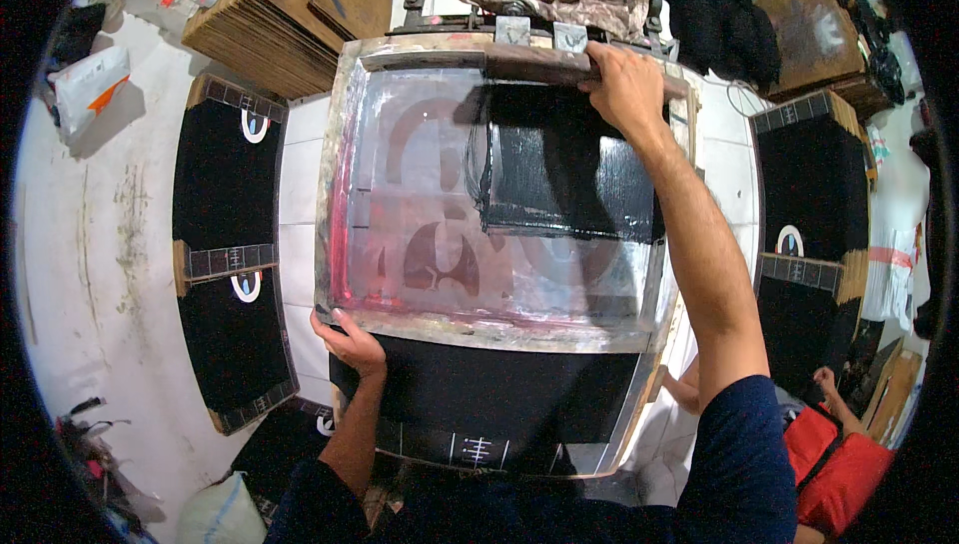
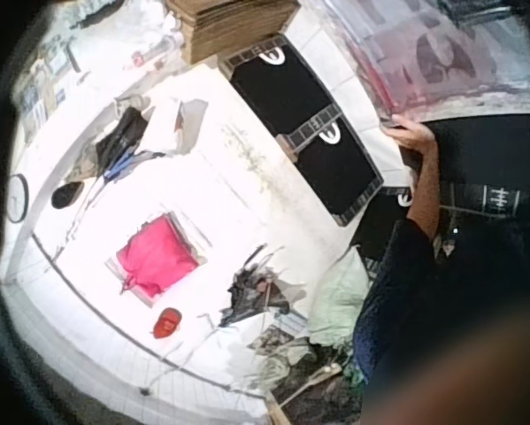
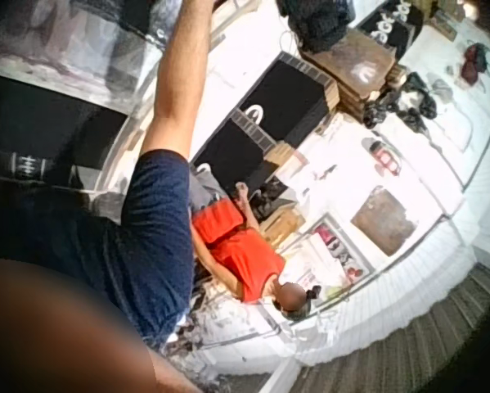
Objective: The person repeatedly places a screen printing frame over a black t-shirt, applies ink with a squeegee, and lifts the frame to reveal a printed design. The process is repeated multiple times on the same garment.
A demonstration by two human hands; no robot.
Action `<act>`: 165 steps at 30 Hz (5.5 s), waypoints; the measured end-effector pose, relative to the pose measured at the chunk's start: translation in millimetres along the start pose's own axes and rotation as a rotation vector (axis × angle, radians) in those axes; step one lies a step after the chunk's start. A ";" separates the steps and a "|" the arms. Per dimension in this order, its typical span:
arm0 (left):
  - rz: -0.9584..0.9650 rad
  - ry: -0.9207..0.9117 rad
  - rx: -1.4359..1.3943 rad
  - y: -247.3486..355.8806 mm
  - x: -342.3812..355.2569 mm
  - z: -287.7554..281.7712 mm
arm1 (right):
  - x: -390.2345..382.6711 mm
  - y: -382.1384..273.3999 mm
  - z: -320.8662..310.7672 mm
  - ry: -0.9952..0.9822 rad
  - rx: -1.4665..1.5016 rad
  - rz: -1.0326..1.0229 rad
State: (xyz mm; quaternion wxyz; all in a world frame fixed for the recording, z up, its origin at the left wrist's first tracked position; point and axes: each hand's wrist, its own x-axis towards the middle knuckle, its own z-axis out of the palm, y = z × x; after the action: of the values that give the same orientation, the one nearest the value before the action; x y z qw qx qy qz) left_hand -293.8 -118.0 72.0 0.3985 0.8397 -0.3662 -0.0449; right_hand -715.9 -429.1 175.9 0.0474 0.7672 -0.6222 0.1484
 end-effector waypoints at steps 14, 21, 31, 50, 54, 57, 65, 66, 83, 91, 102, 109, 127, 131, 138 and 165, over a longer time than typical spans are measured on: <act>0.010 0.000 0.038 4.9 -0.7 -1.1 | -72.5 -32.5 -20.5 -0.274 0.004 -0.385; 0.146 0.038 0.040 5.2 0.0 -1.0 | -123.3 -44.0 -33.6 -0.038 -0.016 -0.234; -0.059 -0.022 0.059 8.2 1.6 -1.3 | -26.0 1.0 1.7 0.141 -0.073 -0.121; 0.049 -0.008 0.060 1.8 0.9 -1.9 | -72.7 -22.3 -17.7 -0.246 0.014 0.076; -0.015 0.011 0.027 1.3 3.4 1.3 | -8.2 4.6 9.8 0.063 -0.070 -0.031; -0.036 -0.013 0.055 3.4 1.8 -1.3 | -12.0 6.3 13.7 -0.061 -0.098 0.008; -0.024 -0.026 0.179 4.6 0.7 -0.6 | -146.8 -63.3 -32.3 -0.168 -0.091 0.061; 0.006 -0.043 0.132 2.6 1.2 -1.5 | -162.9 -72.9 -36.4 -0.133 -0.064 0.068; 0.075 -0.460 -0.285 -2.6 42.3 -48.5 | -148.6 -70.1 -54.9 -0.140 -0.048 0.120; -0.012 -0.506 -0.408 1.7 43.0 -58.3 | -133.4 -63.3 -75.3 -0.196 0.070 0.068; -0.066 -0.499 -0.385 3.1 45.0 -58.6 | -16.7 4.1 -12.8 -0.244 -0.036 0.012; -0.025 -0.513 -0.394 12.8 41.6 -59.4 | 2.6 23.4 17.9 0.304 -0.059 0.092; 0.519 -0.347 -0.609 48.3 191.6 -79.6 | -107.2 -121.7 -287.4 0.620 0.068 0.271; 0.129 -0.775 0.255 -173.6 137.5 -34.8 | -53.5 -109.8 -332.0 0.374 0.056 0.502; -0.103 -1.216 0.518 -356.7 -87.6 -86.7 | -8.1 -75.4 -349.5 0.319 0.029 0.523; 0.163 0.242 0.538 -152.0 126.1 -397.2 | 20.7 -96.1 -370.6 0.291 -0.058 0.506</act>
State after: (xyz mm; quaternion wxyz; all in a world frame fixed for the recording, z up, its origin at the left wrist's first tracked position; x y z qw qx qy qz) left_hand 31.8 115.6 262.1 0.2046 0.8822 -0.3811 0.1863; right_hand -681.6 -332.0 545.2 0.1195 0.5567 -0.7843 0.2463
